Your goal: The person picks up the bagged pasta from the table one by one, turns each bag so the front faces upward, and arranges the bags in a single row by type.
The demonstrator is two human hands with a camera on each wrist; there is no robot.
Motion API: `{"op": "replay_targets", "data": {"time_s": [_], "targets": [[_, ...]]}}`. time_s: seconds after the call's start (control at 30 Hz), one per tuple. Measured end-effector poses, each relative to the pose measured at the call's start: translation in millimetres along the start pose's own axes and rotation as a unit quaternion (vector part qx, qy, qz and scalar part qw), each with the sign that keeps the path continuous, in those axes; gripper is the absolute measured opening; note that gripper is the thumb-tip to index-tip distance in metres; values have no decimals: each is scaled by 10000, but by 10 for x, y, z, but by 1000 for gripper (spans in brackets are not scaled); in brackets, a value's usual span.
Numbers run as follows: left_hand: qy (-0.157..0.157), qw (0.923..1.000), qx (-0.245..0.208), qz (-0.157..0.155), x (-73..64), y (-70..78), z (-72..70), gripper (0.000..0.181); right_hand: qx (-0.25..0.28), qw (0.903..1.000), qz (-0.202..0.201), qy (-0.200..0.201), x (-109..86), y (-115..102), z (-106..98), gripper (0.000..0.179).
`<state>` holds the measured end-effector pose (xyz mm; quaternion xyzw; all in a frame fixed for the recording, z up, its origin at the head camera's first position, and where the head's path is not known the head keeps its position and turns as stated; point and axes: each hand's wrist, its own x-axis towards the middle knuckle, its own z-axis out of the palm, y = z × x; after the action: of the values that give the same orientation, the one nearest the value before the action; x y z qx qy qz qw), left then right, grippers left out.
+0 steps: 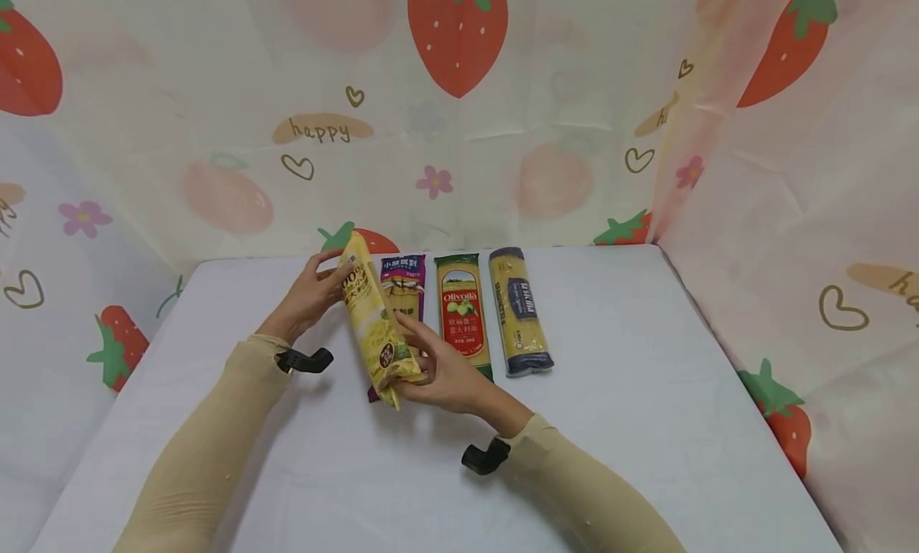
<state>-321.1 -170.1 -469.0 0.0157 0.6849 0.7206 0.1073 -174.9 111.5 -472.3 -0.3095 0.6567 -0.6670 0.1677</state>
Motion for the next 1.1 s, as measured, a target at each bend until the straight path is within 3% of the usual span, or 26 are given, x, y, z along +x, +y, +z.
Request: {"op": "replay_targets", "data": {"time_s": [0.2,0.43,0.63,1.1], "targets": [[26,9993,-312,-188,-20,30,0,78,37,9998,-125,164,1,32,18,98],[-691,9958,-505,-316,-111,100,-121,73,-141,9988,-194,435,12,57,70,94],[-1085,9926,-450,-323,-169,136,-200,79,164,9994,-23,310,75,45,117,96],[-439,9983,-297,-255,-194,92,-282,85,-1217,9904,530,395,117,-23,215,106]]}}
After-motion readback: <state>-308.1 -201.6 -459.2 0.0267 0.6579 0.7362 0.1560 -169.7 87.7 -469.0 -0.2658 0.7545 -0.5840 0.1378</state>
